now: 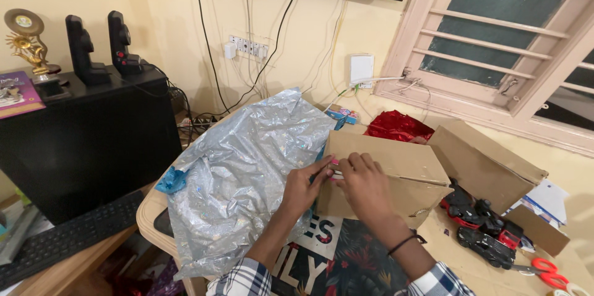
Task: The person places small items into a blue and white box, then closes it. They then fold and staple a plain brown cardboard box shut using a handheld stapler.
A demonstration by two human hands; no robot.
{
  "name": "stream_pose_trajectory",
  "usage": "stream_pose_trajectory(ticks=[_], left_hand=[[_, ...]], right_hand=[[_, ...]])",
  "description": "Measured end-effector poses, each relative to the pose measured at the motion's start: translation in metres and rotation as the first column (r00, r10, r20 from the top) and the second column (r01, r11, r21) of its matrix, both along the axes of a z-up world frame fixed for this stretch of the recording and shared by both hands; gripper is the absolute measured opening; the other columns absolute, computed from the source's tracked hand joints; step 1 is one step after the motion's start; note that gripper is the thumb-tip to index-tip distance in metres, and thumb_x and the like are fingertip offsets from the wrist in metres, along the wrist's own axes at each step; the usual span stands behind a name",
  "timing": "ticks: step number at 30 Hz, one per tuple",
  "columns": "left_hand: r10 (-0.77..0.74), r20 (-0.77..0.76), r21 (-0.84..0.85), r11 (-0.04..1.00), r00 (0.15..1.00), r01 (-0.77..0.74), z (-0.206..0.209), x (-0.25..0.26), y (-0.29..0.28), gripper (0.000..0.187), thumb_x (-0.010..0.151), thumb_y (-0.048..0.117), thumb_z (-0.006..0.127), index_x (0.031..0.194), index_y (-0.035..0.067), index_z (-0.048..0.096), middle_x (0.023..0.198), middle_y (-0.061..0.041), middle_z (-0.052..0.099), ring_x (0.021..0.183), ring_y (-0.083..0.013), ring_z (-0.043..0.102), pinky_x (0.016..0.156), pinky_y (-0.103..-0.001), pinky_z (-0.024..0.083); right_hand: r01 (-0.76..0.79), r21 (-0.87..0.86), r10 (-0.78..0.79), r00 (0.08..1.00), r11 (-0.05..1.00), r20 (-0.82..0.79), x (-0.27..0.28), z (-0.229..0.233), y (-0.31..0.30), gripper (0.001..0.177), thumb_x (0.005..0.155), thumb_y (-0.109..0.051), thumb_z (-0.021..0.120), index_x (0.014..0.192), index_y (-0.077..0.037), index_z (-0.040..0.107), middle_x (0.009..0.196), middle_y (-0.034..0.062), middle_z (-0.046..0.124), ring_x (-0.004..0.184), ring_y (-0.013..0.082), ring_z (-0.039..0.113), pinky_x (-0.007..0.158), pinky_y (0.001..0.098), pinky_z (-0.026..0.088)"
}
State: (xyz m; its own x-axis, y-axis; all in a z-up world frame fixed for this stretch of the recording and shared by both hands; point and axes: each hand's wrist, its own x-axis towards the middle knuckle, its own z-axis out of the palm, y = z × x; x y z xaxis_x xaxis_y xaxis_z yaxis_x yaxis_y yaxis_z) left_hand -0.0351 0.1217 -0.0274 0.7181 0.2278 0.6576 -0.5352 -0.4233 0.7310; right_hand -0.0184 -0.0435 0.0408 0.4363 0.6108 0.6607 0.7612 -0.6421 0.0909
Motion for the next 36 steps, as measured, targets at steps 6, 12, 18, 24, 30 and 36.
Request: stream_pose_trajectory(ticks=[6, 12, 18, 24, 30, 36], left_hand=[[0.035, -0.103, 0.088, 0.996, 0.994, -0.026, 0.007, -0.009, 0.002, 0.04, 0.094, 0.025, 0.069, 0.133, 0.018, 0.069, 0.096, -0.017, 0.077, 0.074, -0.0304, 0.076, 0.067, -0.036, 0.057], [0.043, -0.025, 0.147, 0.988, 0.999, -0.039, 0.005, -0.009, 0.002, 0.05, 0.088, 0.03, 0.075, 0.136, 0.016, 0.068, 0.096, -0.018, 0.077, 0.081, -0.0294, 0.077, 0.071, -0.036, 0.059], [-0.017, -0.01, 0.119, 0.993, 1.0, 0.018, 0.003, -0.007, 0.004, 0.055, 0.086, 0.032, 0.079, 0.136, 0.013, 0.067, 0.104, -0.019, 0.077, 0.092, -0.0289, 0.078, 0.078, -0.037, 0.059], [-0.014, 0.049, 0.163, 0.987, 0.999, 0.005, 0.005, -0.007, 0.007, 0.05, 0.087, 0.027, 0.079, 0.133, 0.011, 0.068, 0.109, -0.02, 0.076, 0.095, -0.0322, 0.076, 0.079, -0.038, 0.059], [0.003, 0.004, 0.148, 0.989, 1.0, -0.003, 0.006, -0.006, 0.005, 0.048, 0.085, 0.027, 0.081, 0.129, 0.012, 0.07, 0.098, -0.018, 0.076, 0.086, -0.0315, 0.077, 0.073, -0.038, 0.058], [0.029, 0.02, 0.144, 0.989, 0.999, -0.032, 0.005, -0.004, 0.003, 0.045, 0.086, 0.027, 0.08, 0.127, 0.012, 0.071, 0.094, -0.017, 0.076, 0.08, -0.0312, 0.076, 0.068, -0.037, 0.057]], right_hand=[[-0.005, -0.034, 0.005, 1.0, 0.999, 0.019, -0.003, 0.009, 0.004, 0.033, 0.071, -0.019, 0.083, 0.097, -0.006, 0.068, 0.096, 0.0086, 0.062, 0.096, 0.0291, 0.062, 0.081, 0.0421, 0.053], [-0.015, 0.096, 0.027, 0.991, 0.995, -0.129, 0.012, -0.003, -0.002, 0.032, 0.07, -0.021, 0.085, 0.093, -0.006, 0.068, 0.094, 0.0093, 0.063, 0.095, 0.0315, 0.064, 0.077, 0.0446, 0.053], [-0.194, 0.221, 0.22, 0.97, 0.956, -0.101, 0.021, -0.011, -0.015, 0.032, 0.073, -0.02, 0.085, 0.095, -0.004, 0.068, 0.092, 0.0103, 0.063, 0.091, 0.0337, 0.061, 0.079, 0.0454, 0.052], [-0.141, 0.1, 0.148, 0.987, 0.985, -0.064, 0.016, 0.002, -0.015, 0.032, 0.07, -0.023, 0.084, 0.095, -0.008, 0.071, 0.092, 0.0073, 0.064, 0.093, 0.0315, 0.06, 0.08, 0.0438, 0.052], [-0.055, -0.054, 0.056, 0.998, 0.997, 0.033, 0.007, 0.005, -0.005, 0.033, 0.069, -0.021, 0.083, 0.096, -0.008, 0.07, 0.095, 0.0064, 0.064, 0.097, 0.0281, 0.06, 0.081, 0.0414, 0.052], [-0.054, -0.001, 0.054, 0.998, 0.999, -0.011, 0.013, 0.002, -0.002, 0.032, 0.069, -0.021, 0.084, 0.095, -0.007, 0.07, 0.095, 0.0076, 0.063, 0.097, 0.03, 0.062, 0.081, 0.0419, 0.053]])
